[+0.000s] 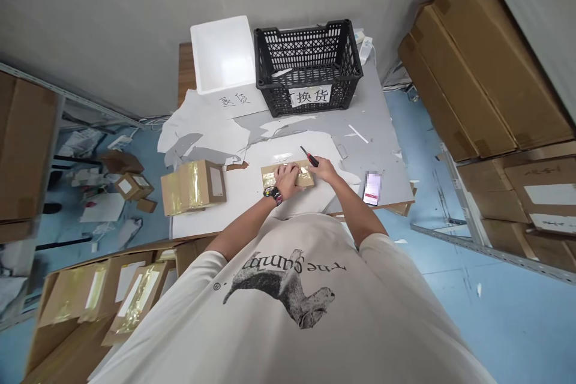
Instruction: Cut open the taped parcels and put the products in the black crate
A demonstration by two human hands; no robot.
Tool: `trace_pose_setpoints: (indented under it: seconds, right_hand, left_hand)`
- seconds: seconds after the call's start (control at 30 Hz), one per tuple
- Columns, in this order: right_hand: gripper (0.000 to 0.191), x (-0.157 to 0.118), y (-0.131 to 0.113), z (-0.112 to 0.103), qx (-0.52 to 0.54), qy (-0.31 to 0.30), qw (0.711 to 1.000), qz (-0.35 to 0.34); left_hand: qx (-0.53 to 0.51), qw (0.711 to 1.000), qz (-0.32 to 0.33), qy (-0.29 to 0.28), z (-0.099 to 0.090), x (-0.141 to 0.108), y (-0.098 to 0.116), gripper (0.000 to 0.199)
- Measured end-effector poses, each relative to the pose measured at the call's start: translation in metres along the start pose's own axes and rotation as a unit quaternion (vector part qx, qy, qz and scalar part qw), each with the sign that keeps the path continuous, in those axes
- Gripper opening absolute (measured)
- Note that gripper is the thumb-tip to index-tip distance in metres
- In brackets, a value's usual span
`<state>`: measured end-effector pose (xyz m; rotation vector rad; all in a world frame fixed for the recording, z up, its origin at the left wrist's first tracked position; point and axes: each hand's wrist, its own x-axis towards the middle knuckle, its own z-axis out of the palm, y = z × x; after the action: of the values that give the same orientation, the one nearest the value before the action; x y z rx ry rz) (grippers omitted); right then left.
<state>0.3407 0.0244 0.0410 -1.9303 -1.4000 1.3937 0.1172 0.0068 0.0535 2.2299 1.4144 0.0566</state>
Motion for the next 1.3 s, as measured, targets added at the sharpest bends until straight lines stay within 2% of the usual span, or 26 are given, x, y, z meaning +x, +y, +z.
trace_pose_setpoints:
  seconds: [0.17,0.33,0.43,0.57,0.73,0.9,1.07,1.3]
  right_hand:
    - [0.041,-0.031,0.023,-0.028,0.105,-0.010,0.994,0.029]
    - [0.044,-0.070,0.052,-0.066,0.070,-0.150,0.986,-0.002]
    - [0.041,-0.082,0.061,-0.076,0.022,-0.177,0.984,0.004]
    - [0.035,-0.078,0.059,-0.071,-0.012,-0.171,0.985,0.000]
    - [0.027,-0.063,0.045,-0.061,-0.078,-0.162,0.983,-0.017]
    - [0.026,-0.053,0.041,-0.063,-0.122,-0.162,0.979,0.008]
    - [0.030,-0.044,0.044,-0.067,-0.078,-0.213,0.973,0.031]
    - [0.042,-0.041,0.039,-0.065,-0.017,-0.230,0.972,0.044]
  left_hand:
    - [0.005,1.000,0.009,0.003,-0.002,-0.007,0.003,0.057]
    - [0.013,1.000,0.014,0.006,-0.002,-0.016,0.006,0.054]
    - [0.017,1.000,0.017,-0.011,-0.002,-0.016,0.005,0.055]
    - [0.022,0.999,0.026,-0.037,-0.003,-0.012,0.002,0.059]
    - [0.031,0.998,0.030,-0.048,-0.003,-0.009,0.001,0.062]
    - [0.034,0.997,0.029,-0.055,-0.002,-0.007,0.000,0.062]
    - [0.035,0.997,0.022,-0.062,-0.003,-0.009,0.002,0.060]
    - [0.040,0.996,0.020,-0.074,-0.006,-0.006,0.002,0.062]
